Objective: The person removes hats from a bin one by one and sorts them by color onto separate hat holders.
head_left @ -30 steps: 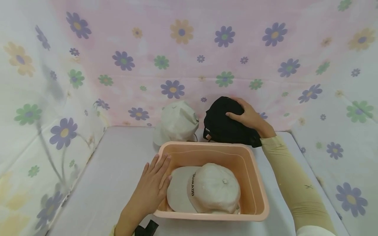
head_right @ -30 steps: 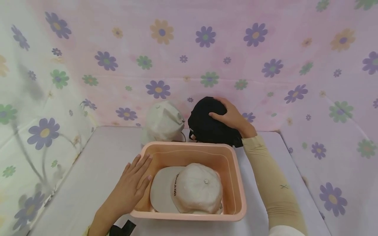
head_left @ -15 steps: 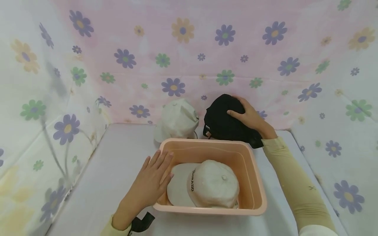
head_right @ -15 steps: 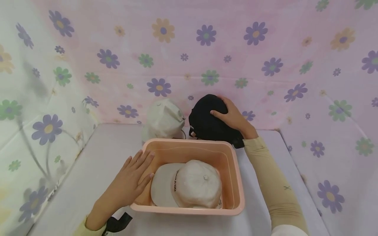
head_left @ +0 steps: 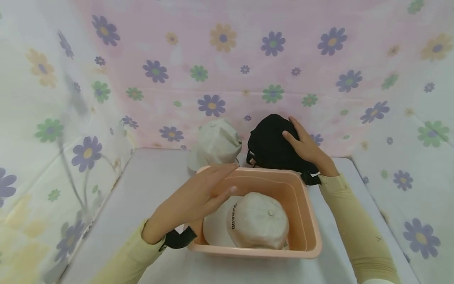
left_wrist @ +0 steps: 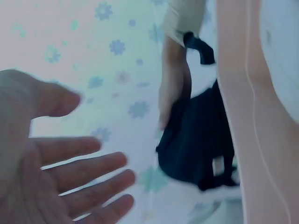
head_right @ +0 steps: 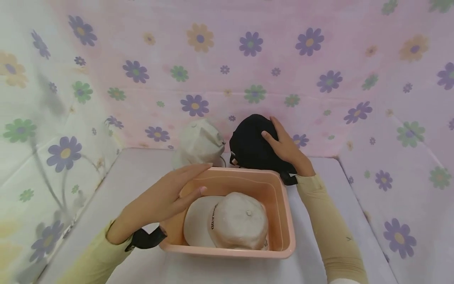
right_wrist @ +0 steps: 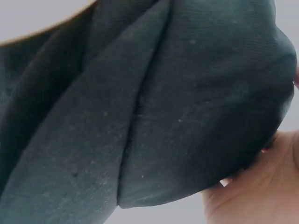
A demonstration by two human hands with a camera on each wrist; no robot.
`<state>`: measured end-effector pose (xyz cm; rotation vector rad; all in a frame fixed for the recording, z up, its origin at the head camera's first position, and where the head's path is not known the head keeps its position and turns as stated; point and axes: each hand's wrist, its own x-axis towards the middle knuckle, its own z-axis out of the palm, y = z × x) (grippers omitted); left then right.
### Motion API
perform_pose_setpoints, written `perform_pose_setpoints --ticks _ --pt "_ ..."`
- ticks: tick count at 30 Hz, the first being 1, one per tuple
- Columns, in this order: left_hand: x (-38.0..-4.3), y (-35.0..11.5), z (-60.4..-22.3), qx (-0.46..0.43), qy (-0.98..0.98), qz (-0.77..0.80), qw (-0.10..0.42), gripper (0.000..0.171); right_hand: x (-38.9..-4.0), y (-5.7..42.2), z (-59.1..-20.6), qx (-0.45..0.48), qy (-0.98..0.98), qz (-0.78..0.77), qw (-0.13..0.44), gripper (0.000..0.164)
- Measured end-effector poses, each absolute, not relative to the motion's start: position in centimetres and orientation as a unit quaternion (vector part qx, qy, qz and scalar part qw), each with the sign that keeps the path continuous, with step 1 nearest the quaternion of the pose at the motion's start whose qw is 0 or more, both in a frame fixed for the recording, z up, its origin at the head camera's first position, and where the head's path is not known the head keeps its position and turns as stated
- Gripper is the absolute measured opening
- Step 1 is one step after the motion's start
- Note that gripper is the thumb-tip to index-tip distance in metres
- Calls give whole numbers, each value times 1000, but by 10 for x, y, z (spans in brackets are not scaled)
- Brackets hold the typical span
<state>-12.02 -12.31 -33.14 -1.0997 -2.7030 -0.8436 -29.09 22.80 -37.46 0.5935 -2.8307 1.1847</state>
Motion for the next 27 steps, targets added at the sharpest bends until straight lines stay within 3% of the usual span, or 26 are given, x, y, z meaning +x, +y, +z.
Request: perform_pose_setpoints --ticks 10,16,22,27 --pt "-201 -59 -338 -305 -808 -505 17 32 -277 251 -383 186 -881 434 33 61" --pt "-243 -37 -366 -259 -827 -500 -3 41 -279 270 -405 142 -872 461 78 54" --pt "-263 -25 -381 -180 -850 -494 -27 54 -280 285 -430 88 -883 460 26 57" --pt "-274 -21 -382 -83 -804 -585 -65 57 -278 293 -442 51 -890 453 7 58"
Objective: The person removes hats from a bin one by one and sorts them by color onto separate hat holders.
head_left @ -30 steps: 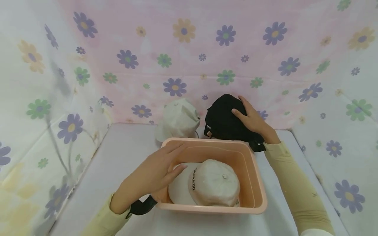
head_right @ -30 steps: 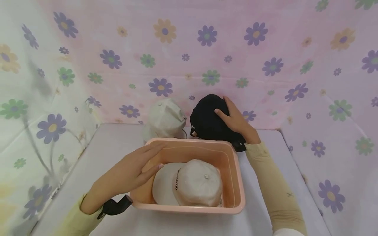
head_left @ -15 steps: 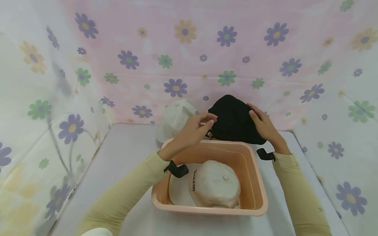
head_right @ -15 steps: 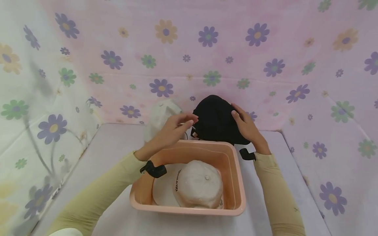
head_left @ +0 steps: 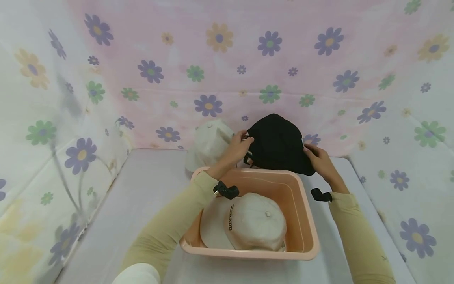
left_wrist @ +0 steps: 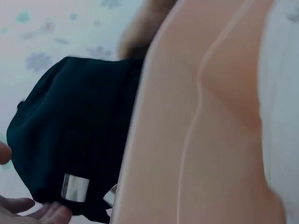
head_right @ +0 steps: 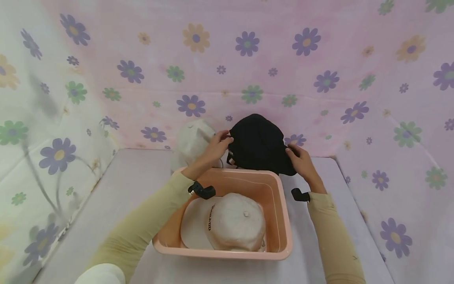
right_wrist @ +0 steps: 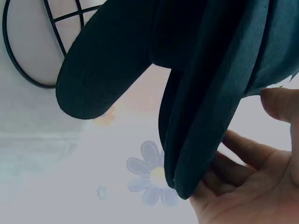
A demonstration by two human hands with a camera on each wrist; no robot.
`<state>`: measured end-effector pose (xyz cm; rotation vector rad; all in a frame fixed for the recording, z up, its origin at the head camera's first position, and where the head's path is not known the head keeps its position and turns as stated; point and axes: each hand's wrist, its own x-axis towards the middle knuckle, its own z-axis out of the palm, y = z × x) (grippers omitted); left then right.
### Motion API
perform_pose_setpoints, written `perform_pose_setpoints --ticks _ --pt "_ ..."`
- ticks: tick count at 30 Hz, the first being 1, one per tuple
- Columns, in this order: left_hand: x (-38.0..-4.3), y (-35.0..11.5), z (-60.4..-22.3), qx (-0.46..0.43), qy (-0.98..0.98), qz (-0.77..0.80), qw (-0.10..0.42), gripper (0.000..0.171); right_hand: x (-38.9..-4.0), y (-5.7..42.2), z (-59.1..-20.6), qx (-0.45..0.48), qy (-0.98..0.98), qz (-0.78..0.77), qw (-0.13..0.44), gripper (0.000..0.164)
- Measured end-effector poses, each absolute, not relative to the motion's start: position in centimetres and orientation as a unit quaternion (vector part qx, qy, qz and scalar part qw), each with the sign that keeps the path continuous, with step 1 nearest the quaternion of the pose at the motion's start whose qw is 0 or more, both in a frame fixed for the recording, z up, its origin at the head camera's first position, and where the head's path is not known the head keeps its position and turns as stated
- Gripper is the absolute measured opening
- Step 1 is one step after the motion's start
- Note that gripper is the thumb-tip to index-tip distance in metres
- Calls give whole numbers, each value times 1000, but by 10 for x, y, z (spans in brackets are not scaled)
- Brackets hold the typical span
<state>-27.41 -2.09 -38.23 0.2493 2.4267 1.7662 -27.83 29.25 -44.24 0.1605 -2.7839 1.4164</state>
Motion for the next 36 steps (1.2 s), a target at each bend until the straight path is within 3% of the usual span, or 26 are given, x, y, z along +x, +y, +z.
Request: perform_pose_setpoints --ticks 11,15,21,28,36 --pt "-295 -25 -376 -24 650 742 163 24 -269 308 -443 -6 -848 520 -97 74" --pt "-299 -26 -373 -23 624 755 202 24 -267 317 -441 1 -816 561 -138 83" --pt "-307 -27 -372 -19 606 755 248 33 -266 322 -438 -7 -822 551 -147 85" --pt "-312 -22 -372 -9 614 751 243 33 -271 319 -432 -24 -826 553 -107 74" --pt "-310 -21 -374 -26 596 779 194 27 -272 317 -422 -36 -780 618 -89 78"
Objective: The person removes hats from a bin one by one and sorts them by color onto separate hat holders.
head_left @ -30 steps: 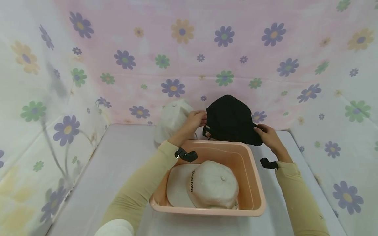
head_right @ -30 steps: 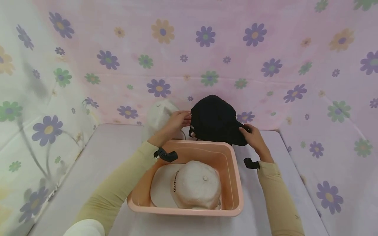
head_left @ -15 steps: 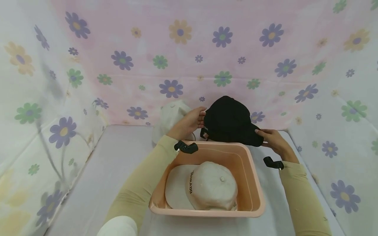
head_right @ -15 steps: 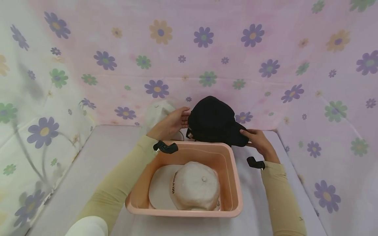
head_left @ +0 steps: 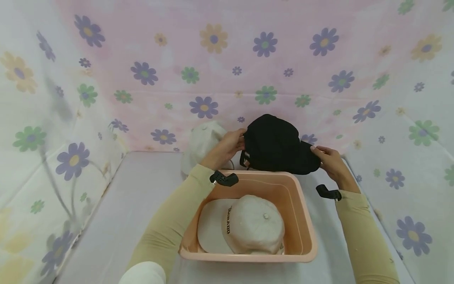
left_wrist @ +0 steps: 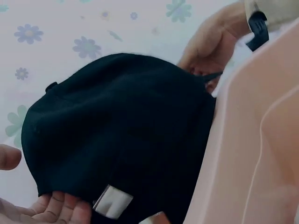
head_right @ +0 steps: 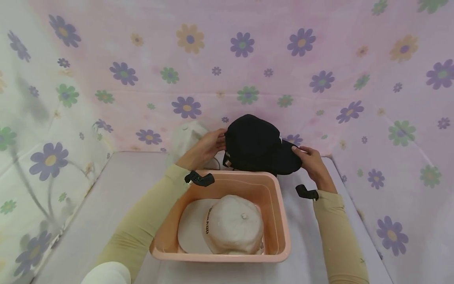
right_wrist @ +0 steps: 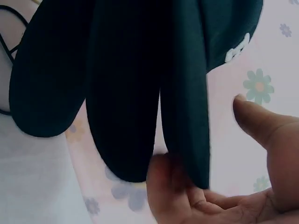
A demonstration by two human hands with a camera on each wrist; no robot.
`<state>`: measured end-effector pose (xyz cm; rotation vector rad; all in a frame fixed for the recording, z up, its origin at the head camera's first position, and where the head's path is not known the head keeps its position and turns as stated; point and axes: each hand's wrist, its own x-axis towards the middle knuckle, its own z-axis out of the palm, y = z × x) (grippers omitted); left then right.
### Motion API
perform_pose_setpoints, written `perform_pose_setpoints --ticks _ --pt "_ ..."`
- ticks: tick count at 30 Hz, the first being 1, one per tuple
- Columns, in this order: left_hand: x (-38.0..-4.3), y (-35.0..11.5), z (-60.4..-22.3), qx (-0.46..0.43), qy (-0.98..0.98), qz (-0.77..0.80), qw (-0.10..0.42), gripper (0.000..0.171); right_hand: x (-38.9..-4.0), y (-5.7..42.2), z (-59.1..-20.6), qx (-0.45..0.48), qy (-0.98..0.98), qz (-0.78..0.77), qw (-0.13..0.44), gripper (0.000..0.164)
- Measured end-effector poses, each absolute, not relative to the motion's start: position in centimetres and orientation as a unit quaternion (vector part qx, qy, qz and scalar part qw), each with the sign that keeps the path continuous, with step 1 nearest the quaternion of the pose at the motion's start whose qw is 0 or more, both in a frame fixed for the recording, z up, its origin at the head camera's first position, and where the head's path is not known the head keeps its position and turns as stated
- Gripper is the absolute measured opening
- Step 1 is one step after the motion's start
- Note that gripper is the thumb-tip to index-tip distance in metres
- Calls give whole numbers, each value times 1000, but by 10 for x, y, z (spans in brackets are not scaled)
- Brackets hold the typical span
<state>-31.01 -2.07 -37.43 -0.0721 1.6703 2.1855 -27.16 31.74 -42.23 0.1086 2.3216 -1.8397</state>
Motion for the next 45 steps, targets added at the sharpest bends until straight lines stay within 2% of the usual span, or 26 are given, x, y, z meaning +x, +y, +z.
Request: perform_pose_setpoints --ticks 5,12,18,22,26,35,37,41,45 --pt "-310 -16 -375 -27 531 825 189 54 -274 317 -427 26 783 -612 109 80" --pt "-307 -14 -377 -29 528 828 187 61 -269 315 -434 6 797 -590 131 87" --pt "-304 -11 -380 12 572 804 159 52 -270 313 -428 -5 824 -562 64 88" --pt "-303 -9 -384 13 593 793 137 58 -274 310 -423 5 850 -526 24 89" --pt "-303 -7 -389 15 581 804 129 61 -279 307 -422 19 861 -508 12 90" --pt "-302 -3 -403 21 568 806 163 51 -274 311 -431 44 862 -502 63 96" --pt "-300 -2 -405 21 571 806 158 44 -274 313 -434 43 857 -507 77 98" --pt "-299 0 -410 19 579 801 152 18 -275 315 -437 43 848 -513 125 97" --pt "-298 1 -413 23 582 798 154 17 -276 316 -440 46 833 -526 167 96"
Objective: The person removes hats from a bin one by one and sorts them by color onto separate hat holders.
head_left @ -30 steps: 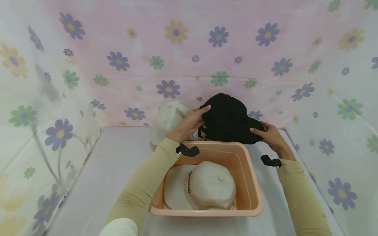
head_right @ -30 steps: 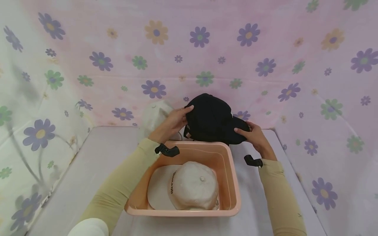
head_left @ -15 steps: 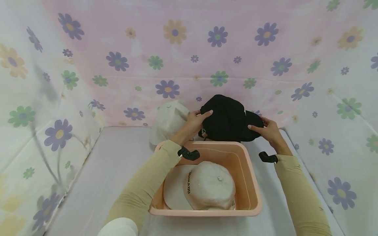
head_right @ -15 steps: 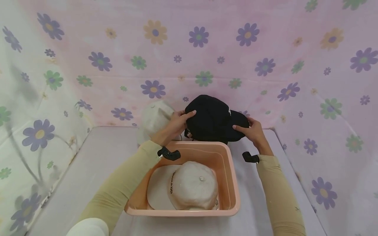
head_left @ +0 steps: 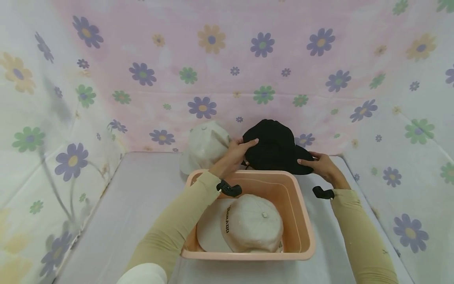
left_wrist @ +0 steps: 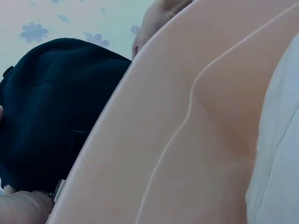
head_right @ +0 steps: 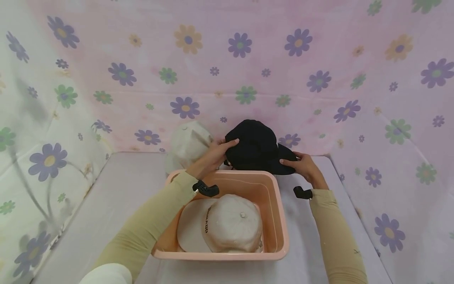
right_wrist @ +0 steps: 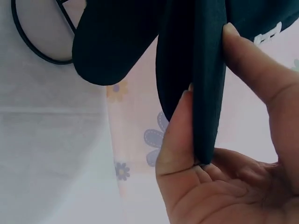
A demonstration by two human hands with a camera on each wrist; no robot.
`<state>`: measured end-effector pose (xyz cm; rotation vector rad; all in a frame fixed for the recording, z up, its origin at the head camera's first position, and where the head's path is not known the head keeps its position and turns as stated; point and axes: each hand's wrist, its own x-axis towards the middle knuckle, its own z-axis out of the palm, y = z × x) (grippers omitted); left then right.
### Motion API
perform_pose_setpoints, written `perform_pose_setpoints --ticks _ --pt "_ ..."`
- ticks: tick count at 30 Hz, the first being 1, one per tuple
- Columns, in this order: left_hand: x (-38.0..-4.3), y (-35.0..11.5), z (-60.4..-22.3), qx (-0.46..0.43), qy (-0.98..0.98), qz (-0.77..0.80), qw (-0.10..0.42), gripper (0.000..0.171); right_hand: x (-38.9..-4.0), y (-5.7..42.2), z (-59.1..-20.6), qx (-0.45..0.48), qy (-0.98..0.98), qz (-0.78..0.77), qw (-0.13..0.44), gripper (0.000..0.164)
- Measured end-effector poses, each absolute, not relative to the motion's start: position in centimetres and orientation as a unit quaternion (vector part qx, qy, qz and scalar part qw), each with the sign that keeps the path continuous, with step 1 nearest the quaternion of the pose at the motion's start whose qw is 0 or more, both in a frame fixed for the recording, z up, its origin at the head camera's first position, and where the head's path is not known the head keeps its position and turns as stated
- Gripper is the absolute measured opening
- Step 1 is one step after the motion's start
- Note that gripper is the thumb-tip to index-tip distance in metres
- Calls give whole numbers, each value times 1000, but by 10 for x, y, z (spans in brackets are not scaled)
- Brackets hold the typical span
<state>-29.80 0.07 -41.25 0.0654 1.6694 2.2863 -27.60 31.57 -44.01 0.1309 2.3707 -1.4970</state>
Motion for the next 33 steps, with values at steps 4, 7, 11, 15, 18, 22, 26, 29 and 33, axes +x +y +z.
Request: perform_pose_setpoints --ticks 4,7,11,15,18,22,26,29,33 --pt "-297 2 -414 24 580 799 156 15 -277 319 -444 39 820 -542 182 93" --pt "-296 3 -414 16 593 789 161 14 -278 323 -449 36 813 -548 195 91" --pt "-295 4 -414 5 604 779 170 26 -278 325 -452 37 808 -550 206 89" --pt "-294 3 -415 4 603 778 175 40 -278 325 -454 32 806 -554 205 87" --pt "-295 3 -415 8 600 781 175 40 -277 325 -455 28 799 -565 204 87" --pt "-296 3 -415 8 600 782 169 39 -276 322 -453 29 797 -571 197 89" --pt "-295 2 -415 1 611 777 153 47 -274 320 -450 25 818 -542 189 91" --pt "-293 0 -412 -5 649 747 141 58 -269 317 -443 20 843 -504 187 92" --pt "-290 -4 -406 -5 712 687 142 64 -257 308 -429 20 876 -442 191 97"
